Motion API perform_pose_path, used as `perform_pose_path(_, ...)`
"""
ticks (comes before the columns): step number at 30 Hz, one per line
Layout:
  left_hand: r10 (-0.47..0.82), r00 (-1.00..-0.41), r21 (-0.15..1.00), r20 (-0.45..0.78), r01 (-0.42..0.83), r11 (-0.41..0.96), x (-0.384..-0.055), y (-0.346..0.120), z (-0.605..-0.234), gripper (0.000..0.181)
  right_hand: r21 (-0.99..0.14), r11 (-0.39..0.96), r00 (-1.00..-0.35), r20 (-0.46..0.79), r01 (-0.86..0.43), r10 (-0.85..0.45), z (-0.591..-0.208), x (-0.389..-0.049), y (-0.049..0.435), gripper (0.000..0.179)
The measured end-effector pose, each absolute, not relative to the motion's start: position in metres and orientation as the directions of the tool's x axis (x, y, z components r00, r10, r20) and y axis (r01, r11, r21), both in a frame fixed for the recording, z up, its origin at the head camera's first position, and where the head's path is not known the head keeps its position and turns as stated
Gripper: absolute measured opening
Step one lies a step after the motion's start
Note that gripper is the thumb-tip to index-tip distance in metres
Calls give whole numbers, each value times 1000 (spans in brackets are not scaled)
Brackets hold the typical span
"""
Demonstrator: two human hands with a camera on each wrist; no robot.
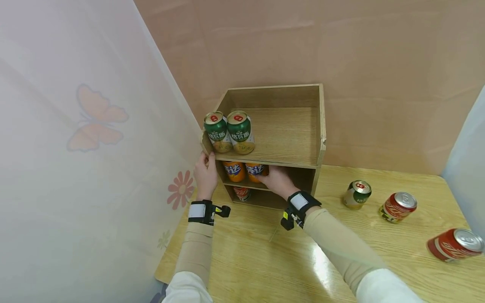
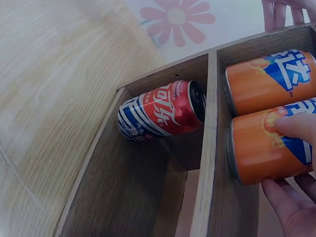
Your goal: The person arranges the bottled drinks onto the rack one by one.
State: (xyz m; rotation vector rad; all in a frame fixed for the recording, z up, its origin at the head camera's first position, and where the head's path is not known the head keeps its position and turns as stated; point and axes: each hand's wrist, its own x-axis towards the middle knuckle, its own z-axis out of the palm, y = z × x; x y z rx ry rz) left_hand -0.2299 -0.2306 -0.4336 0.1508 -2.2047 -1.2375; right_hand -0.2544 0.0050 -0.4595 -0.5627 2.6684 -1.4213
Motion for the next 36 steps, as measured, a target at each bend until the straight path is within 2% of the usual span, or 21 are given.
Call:
perform_pose_path(13,-365,-805,799,468,210,563,-231,-230,-434,30,-764,527,-923,248,-373,-293,-471,-254,-3,79)
perform_pose_path(20,-361,-803,799,475,221,559,-232,-229,-435,29,-781,510,-927,242,-361,-287,-475,-253,-5,76)
perform_pose_path(27,-372,-805,806,463,208,554,-232,-230,-436,29,-803,486,-922,194,-346,-335,-472,-248,-5,93)
perform_pose_path(36,-379,-807,808,454,194,556,-231,-231,-435,28,-826,459,-926,185,-327,-328,-466,-241,2,95)
